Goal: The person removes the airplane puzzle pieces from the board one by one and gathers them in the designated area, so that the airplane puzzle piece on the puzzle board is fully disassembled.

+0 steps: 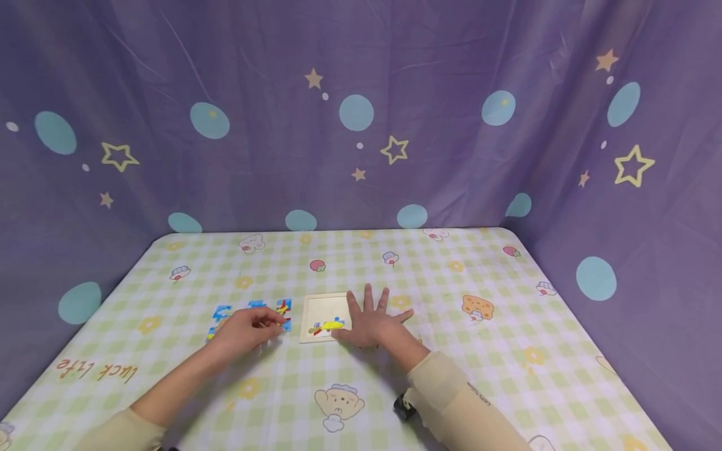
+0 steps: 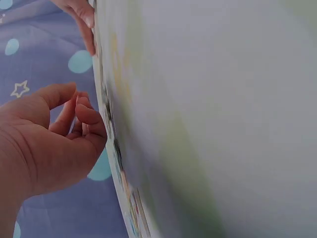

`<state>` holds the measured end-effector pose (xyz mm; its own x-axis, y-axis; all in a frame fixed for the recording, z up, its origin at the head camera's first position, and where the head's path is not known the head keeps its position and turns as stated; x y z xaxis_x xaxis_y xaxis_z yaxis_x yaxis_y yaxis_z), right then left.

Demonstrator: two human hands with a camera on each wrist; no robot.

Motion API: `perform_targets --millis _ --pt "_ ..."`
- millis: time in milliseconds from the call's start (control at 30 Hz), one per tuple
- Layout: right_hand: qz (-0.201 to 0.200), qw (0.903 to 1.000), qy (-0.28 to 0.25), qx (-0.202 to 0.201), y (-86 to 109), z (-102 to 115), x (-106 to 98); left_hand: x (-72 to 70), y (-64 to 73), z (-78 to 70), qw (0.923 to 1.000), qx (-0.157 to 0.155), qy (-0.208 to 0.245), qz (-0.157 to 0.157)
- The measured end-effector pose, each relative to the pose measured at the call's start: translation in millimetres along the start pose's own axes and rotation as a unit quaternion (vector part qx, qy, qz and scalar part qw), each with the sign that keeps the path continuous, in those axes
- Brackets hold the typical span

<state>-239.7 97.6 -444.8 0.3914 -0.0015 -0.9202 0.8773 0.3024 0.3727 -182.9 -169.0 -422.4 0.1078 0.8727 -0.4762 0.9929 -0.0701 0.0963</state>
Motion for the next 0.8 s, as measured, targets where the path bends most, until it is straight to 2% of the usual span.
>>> perform_targets --millis 400,800 --pt "-0.001 0.9999 0.005 0.010 -11.5 -2.2 7.6 21.6 -13.0 -10.2 0.9986 -0.014 0.050 0.012" --pt "0.002 0.9999 0.006 0.014 -10.8 -1.7 6.2 38.5 -20.4 -17.7 0.9963 0.007 0.079 0.034"
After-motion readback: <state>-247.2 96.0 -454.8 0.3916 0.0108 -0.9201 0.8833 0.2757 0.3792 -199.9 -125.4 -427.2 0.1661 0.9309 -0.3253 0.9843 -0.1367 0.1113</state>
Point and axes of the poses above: each hand's wrist, its own y-axis away from the middle knuckle, its own x-axis out of the palm, z = x × y, the point moved 1 cm from there along -y, towards the middle knuckle, and after that the axes turned 8 degrees about y, right-handed, at the moved point
